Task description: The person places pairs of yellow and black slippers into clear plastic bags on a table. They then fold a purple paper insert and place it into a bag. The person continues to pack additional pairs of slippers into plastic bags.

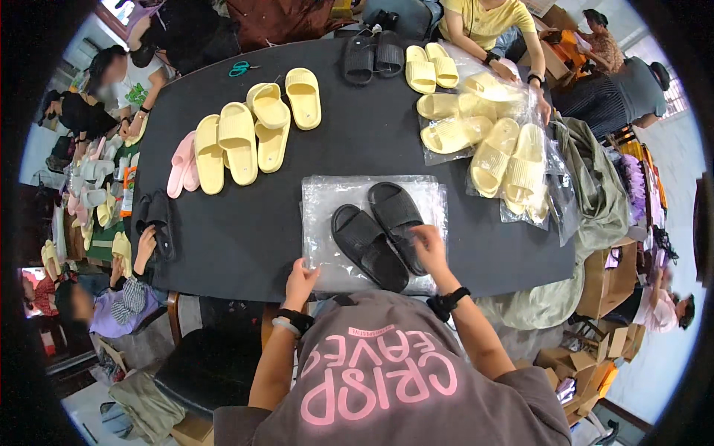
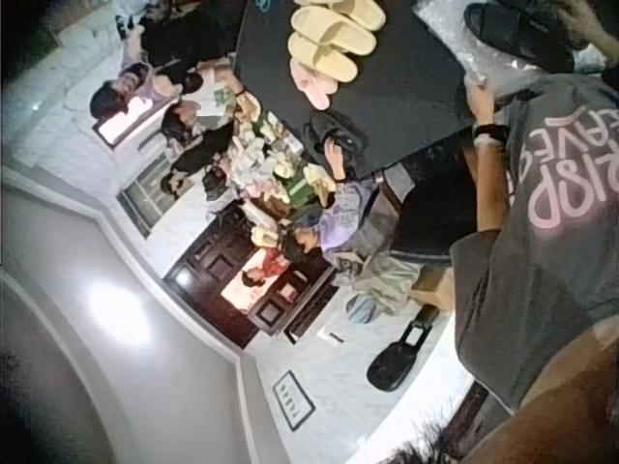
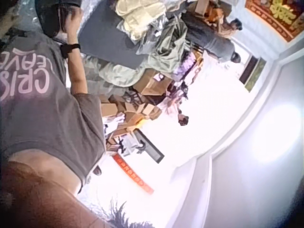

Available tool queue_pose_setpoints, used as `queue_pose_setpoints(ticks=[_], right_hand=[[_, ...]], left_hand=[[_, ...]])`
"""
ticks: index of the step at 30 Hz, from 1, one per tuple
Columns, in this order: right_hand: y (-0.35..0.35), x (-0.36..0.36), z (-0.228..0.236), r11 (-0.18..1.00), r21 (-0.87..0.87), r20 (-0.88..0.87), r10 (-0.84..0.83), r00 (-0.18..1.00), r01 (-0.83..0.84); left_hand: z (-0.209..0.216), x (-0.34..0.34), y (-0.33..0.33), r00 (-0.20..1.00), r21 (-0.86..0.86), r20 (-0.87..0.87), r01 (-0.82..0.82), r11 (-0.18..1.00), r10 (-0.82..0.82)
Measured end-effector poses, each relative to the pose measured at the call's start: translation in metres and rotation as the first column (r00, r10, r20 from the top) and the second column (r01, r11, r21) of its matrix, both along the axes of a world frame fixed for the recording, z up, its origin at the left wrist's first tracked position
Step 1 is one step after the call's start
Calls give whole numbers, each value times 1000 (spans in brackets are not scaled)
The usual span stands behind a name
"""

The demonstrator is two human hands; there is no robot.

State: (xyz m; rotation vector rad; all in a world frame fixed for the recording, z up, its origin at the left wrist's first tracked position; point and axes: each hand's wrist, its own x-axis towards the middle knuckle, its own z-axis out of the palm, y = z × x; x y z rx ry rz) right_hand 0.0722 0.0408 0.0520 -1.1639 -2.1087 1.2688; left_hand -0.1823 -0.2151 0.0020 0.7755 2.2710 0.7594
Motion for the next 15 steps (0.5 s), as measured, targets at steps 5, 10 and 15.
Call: queue_pose_setpoints(ticks=[5, 10, 15], right_hand=[[8, 51, -62, 981, -104, 153, -146, 977, 162], [12, 59, -71, 971, -230, 143, -38, 989, 70], [12, 56, -61, 994, -106, 275, 30, 961, -1]], left_hand=[[-21, -13, -13, 863, 113, 480, -239, 964, 157], [-22, -14, -14, 831, 71, 488, -342, 937, 266], [52, 11, 46, 884, 139, -406, 313, 939, -234]])
